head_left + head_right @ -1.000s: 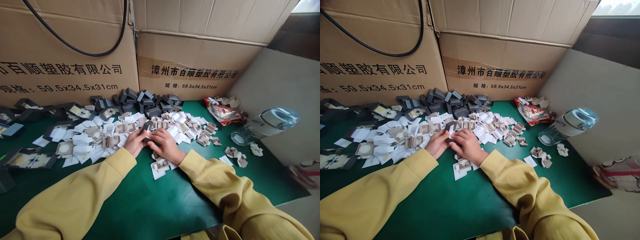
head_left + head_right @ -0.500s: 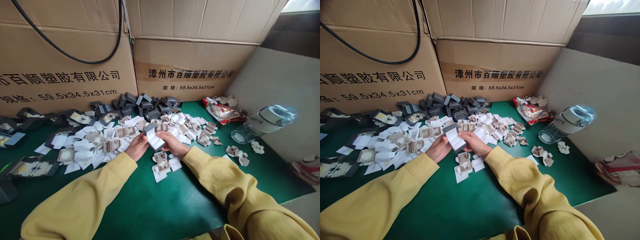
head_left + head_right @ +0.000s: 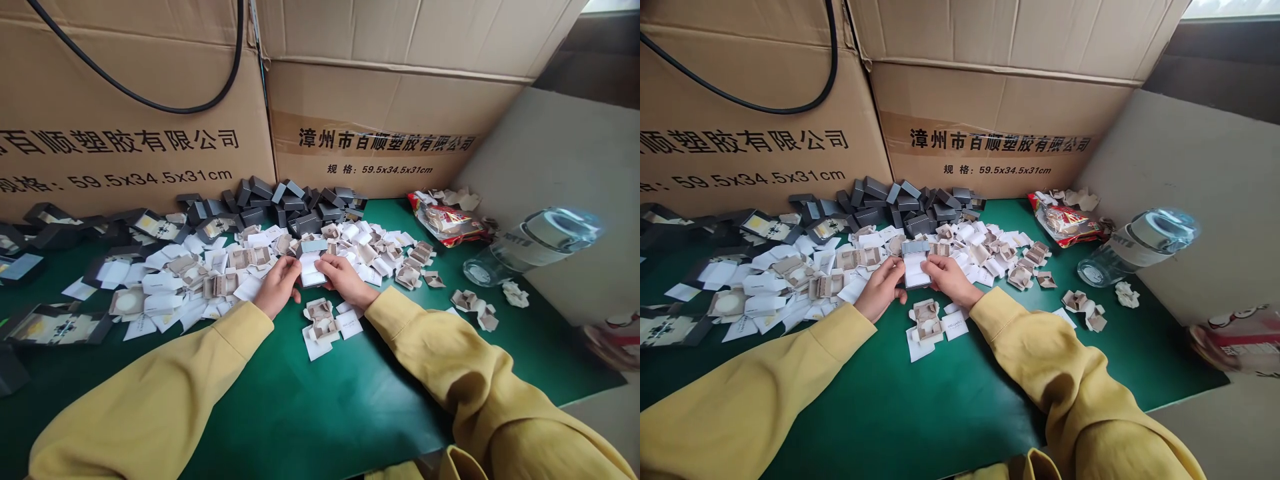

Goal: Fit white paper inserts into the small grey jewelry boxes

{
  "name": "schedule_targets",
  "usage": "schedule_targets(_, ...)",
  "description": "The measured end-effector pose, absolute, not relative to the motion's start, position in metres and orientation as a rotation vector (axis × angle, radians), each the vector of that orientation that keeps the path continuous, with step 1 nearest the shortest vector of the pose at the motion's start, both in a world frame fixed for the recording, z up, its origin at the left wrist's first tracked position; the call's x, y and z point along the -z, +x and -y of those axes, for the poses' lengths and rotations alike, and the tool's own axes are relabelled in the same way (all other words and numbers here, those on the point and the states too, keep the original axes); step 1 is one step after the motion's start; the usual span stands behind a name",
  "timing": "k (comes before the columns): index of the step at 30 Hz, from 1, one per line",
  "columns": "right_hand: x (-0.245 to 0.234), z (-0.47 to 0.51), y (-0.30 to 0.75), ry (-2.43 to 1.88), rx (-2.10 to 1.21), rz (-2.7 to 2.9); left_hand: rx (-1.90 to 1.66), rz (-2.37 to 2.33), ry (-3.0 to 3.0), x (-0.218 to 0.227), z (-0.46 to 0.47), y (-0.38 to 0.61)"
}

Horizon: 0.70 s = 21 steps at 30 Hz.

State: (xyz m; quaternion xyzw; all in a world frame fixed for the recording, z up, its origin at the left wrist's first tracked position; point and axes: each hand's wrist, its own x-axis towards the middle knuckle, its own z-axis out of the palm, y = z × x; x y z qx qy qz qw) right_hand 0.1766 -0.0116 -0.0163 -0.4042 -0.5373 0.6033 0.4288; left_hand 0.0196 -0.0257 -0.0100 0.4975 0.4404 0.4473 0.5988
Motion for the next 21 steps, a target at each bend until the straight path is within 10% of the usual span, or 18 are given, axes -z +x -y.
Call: schedule_targets(21,0.01,0.015,0.173,-0.975,-1.574,1.377,-0.933,-1.022,1.211,0.012,0.026,0.02)
